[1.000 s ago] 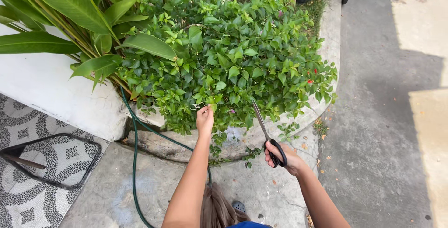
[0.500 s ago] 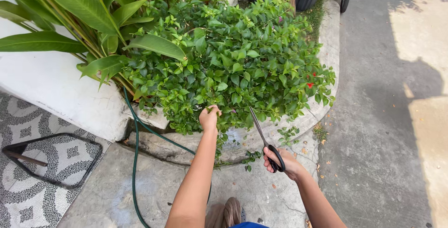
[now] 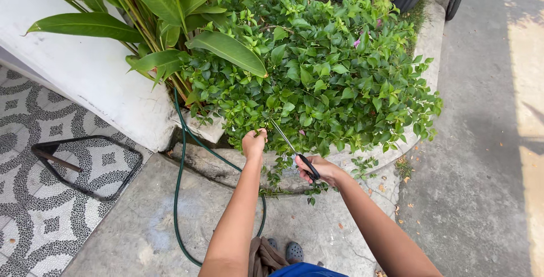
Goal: The person prunes a bush by hand and with scissors, cutting off small branches and stems one at a time and placing them in a red bucket.
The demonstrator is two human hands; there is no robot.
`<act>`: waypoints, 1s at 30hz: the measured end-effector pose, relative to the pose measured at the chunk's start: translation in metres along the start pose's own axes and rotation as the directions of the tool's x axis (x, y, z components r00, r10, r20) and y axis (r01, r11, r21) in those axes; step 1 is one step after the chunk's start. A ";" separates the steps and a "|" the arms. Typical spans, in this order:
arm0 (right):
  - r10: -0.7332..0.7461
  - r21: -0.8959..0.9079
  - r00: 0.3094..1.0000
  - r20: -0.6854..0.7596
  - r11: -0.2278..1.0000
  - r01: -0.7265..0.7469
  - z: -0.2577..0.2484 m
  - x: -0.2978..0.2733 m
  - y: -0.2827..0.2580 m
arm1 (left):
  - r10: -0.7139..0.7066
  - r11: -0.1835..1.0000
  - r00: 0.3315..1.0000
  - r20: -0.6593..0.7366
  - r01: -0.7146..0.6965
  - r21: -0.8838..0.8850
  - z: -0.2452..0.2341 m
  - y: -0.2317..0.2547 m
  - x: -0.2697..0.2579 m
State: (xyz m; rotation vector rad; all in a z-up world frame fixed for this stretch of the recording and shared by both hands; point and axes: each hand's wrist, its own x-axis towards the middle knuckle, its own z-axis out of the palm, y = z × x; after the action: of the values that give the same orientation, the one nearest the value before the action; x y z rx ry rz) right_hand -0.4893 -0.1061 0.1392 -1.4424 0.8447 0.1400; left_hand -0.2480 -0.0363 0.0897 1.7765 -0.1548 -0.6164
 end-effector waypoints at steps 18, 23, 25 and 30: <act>0.070 0.048 0.997 0.022 0.996 -0.071 0.003 0.009 -0.020 | -0.018 0.992 0.999 0.049 0.011 0.129 -0.012 0.011 -0.014; 0.079 0.061 0.997 -0.003 0.995 -0.079 0.005 0.038 -0.041 | -0.025 0.982 0.999 0.031 0.019 0.187 0.007 0.002 -0.031; 0.075 0.010 0.997 -0.011 0.997 -0.075 0.002 0.041 -0.039 | -0.053 0.994 0.999 0.001 0.052 0.098 0.015 -0.006 -0.029; -0.016 -0.008 0.991 -0.134 1.000 0.015 -0.008 0.032 -0.013 | -0.049 0.987 0.999 -0.008 0.049 0.152 0.005 -0.073 -0.031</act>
State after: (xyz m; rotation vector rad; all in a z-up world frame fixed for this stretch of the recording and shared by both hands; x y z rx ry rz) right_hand -0.4628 -0.1277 0.1318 -1.4771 0.9429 0.0338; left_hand -0.2922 -0.0054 0.0308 1.9331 -0.1592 -0.6509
